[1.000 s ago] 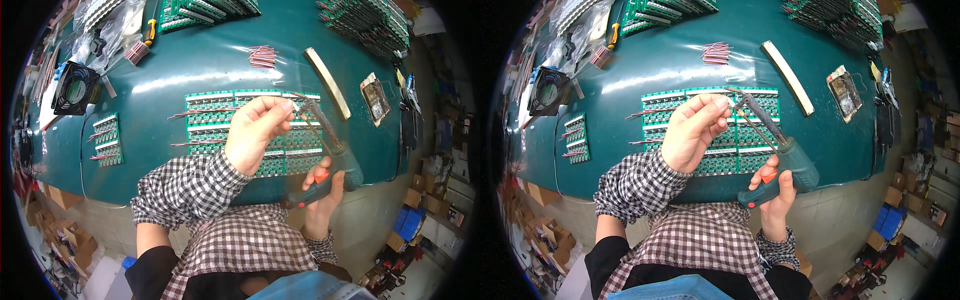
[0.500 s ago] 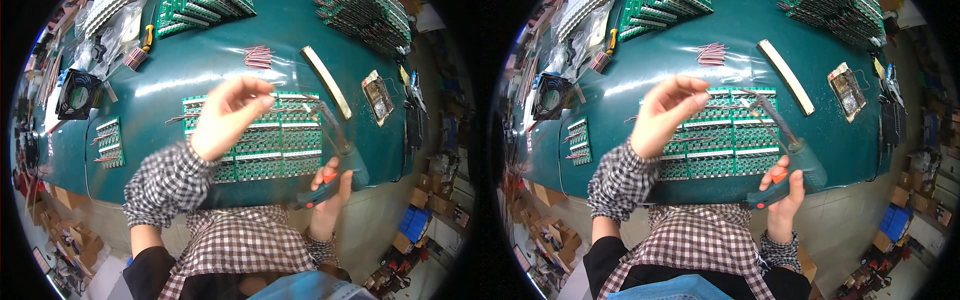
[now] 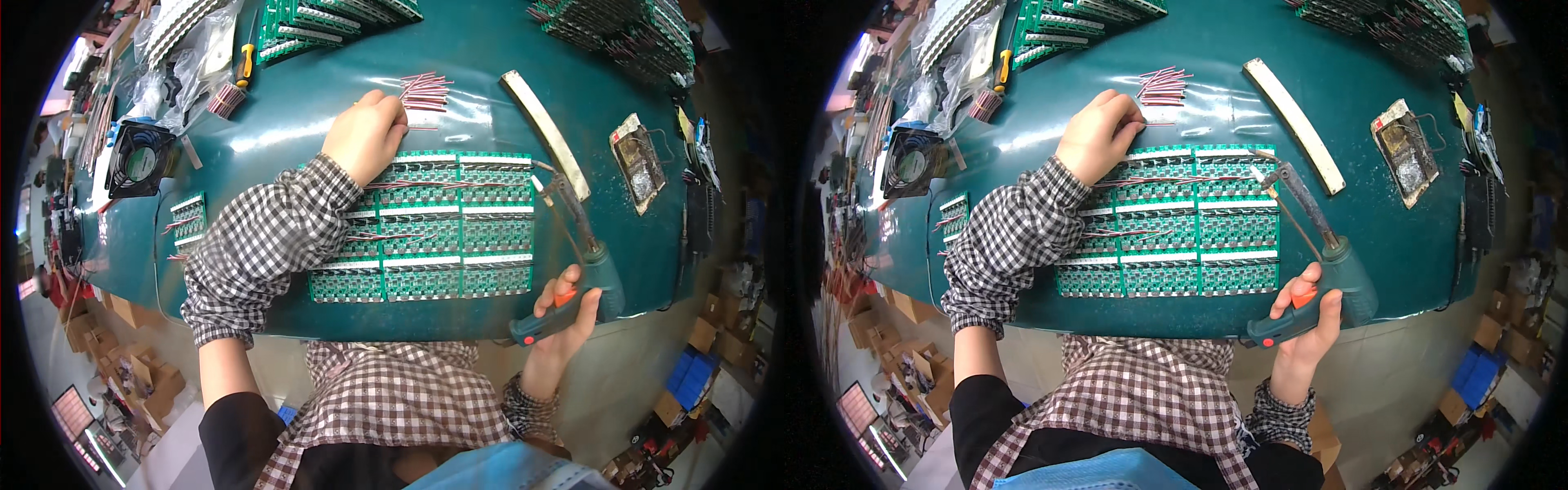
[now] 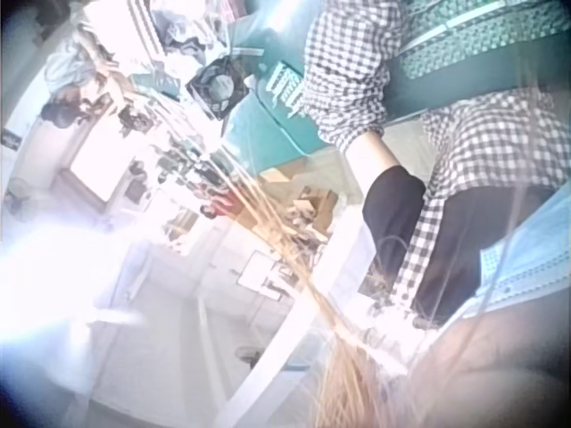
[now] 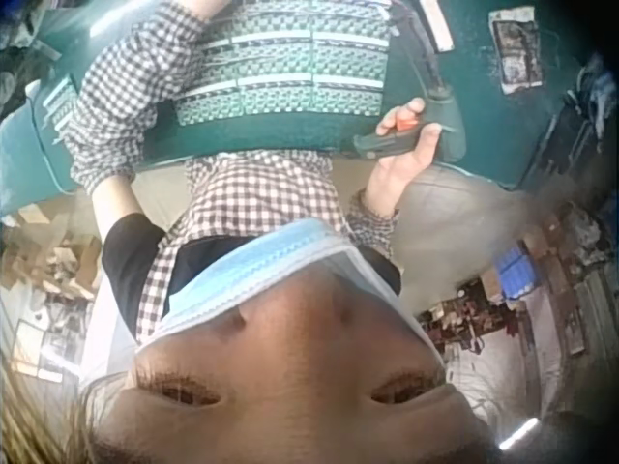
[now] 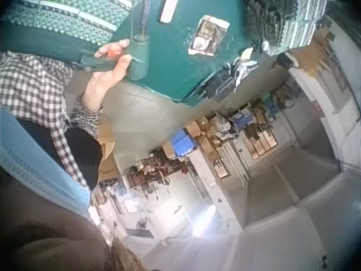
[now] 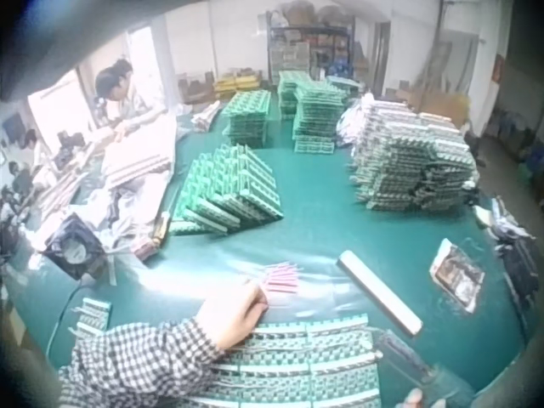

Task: The person uses a soldering iron to attach red and white wires to a green circuit board. They repeatedly pick up wire pairs, position them on the board, and apply heat to secure the connections. The task involves precise hand movements and tool manipulation throughout the clip.

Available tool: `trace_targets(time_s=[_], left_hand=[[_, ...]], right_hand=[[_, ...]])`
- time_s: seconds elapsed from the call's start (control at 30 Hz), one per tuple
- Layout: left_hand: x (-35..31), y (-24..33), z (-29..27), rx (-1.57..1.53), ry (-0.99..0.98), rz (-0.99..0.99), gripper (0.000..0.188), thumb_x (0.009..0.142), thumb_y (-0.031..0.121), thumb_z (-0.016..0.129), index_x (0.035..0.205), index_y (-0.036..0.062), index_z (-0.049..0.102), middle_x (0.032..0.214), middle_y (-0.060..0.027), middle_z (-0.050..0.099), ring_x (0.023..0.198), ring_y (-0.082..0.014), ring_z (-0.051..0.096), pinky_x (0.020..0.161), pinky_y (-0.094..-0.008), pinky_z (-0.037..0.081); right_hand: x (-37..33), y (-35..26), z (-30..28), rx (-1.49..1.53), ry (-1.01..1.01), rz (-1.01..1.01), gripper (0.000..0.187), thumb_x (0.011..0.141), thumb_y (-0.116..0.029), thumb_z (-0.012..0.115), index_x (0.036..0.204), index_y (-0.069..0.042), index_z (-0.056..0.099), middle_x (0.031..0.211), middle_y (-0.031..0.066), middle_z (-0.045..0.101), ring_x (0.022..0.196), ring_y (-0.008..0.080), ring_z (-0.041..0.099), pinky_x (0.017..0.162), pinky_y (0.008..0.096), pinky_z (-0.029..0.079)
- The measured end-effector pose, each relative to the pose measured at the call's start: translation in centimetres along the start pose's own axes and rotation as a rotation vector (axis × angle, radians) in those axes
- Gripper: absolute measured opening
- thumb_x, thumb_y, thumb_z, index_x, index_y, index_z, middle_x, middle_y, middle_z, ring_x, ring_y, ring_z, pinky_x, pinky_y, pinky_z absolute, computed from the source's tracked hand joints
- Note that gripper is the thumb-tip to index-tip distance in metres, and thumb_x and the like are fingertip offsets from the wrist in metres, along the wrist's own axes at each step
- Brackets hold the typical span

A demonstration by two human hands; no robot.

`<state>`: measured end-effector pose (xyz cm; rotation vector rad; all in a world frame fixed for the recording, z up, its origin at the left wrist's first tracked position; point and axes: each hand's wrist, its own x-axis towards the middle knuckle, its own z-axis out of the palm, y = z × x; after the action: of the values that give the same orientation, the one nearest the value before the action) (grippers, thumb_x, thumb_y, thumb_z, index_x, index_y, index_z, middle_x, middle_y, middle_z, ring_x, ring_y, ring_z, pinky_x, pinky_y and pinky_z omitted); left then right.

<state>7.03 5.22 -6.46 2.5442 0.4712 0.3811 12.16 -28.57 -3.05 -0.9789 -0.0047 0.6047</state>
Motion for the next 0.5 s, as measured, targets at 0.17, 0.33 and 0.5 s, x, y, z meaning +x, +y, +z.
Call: trace_targets(time_s=[0.17,0.33,0.5], left_hand=[[1.2,0.3,0.0,-0.001,-0.075,0.134,0.014,0.082,0.015,0.065,0.087,0.0054,0.057,0.087,-0.0097,0.055,0.081,-0.0287,0.058,0.072,-0.0380,0.048],[1.4,0.1,0.0,0.135,-0.106,0.242,0.014,0.084,0.015,0.062,0.087,0.0045,0.055,0.088,-0.0106,0.055,0.083,-0.0314,0.056,0.072,-0.0397,0.046],[-0.7,2.9,-2.3,-0.171,-0.037,0.110,0.011,0.086,0.009,0.061,0.091,0.0010,0.055,0.083,-0.0087,0.058,0.074,-0.0210,0.060,0.064,-0.0306,0.047]], right_hand=[[0.1,-0.3,-0.3,-0.027,-0.016,-0.002,0.045,0.092,-0.044,0.053,0.104,-0.001,0.050,0.081,0.0058,0.057,0.065,0.0168,0.059,0.049,0.0276,0.051],[-0.2,-0.3,-0.2,-0.052,0.005,-0.017,0.045,0.092,-0.043,0.054,0.104,0.000,0.050,0.082,0.0064,0.057,0.065,0.0170,0.059,0.048,0.0277,0.051],[-1.0,-0.6,0.0,-0.083,0.035,-0.044,0.044,0.093,-0.041,0.053,0.106,0.001,0.051,0.083,0.0069,0.057,0.066,0.0176,0.059,0.050,0.0281,0.052]])
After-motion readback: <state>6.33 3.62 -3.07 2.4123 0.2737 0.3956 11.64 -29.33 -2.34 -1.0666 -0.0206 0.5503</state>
